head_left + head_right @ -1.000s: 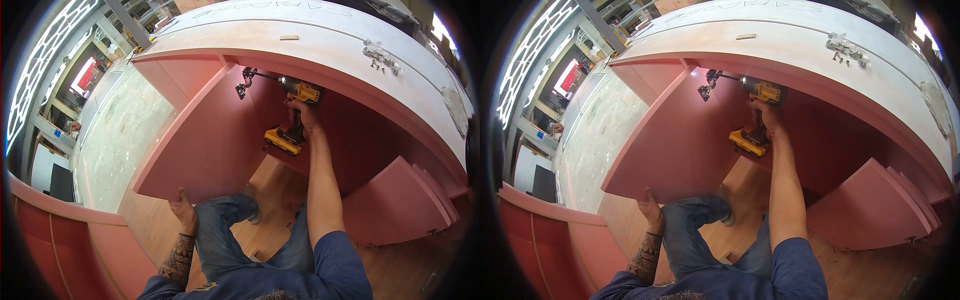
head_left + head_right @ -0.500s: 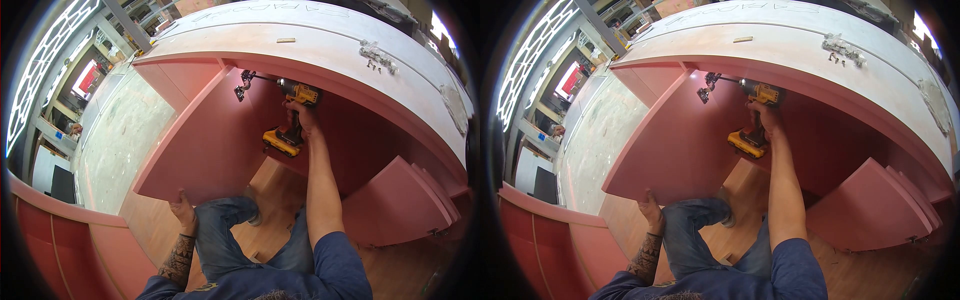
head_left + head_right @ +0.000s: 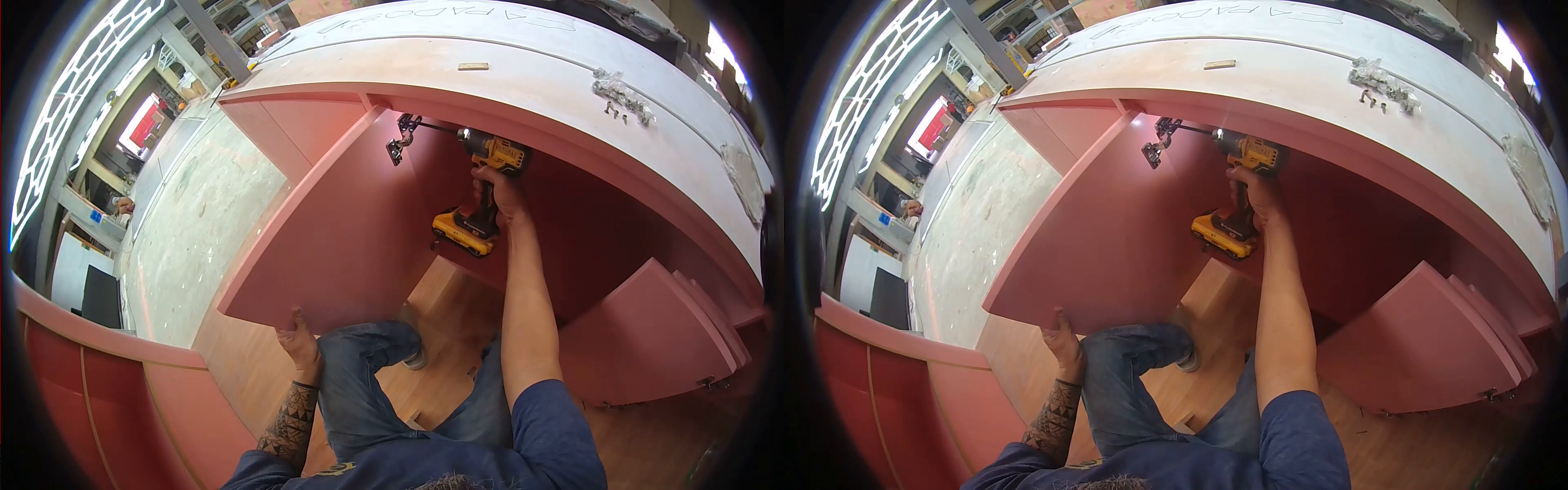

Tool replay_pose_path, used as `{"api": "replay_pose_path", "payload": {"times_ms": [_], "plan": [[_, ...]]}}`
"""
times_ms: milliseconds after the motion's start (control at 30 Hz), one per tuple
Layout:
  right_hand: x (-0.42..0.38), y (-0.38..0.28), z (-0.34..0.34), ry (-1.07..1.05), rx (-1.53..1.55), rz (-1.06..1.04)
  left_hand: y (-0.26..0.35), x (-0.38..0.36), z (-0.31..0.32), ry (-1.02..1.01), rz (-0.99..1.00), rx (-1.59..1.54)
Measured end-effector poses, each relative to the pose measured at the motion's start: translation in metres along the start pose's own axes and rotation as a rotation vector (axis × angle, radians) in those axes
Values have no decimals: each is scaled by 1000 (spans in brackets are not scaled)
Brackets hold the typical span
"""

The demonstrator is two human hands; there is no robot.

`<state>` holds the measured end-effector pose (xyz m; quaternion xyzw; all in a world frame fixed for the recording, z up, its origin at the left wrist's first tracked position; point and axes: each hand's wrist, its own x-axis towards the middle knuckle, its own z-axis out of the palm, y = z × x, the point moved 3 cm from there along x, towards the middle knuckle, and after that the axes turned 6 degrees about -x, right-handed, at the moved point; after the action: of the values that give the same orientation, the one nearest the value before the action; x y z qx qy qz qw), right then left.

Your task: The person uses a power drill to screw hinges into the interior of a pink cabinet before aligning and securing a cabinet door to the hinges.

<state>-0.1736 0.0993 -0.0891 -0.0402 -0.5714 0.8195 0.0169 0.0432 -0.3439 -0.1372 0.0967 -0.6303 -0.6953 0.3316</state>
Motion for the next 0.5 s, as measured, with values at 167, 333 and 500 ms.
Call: {"api": "replay_pose_path", "payload": {"times_ms": [167,333,500], "plan": [[-1,-3,0,-10,9,-12,3,-1,3,-18,20,-1],[2,1,1,-7,67,-34,-5,2,-4,-13,14,28],[-1,-3,4,14,63,-56,-5,2,-4,-18,0,19]]}}
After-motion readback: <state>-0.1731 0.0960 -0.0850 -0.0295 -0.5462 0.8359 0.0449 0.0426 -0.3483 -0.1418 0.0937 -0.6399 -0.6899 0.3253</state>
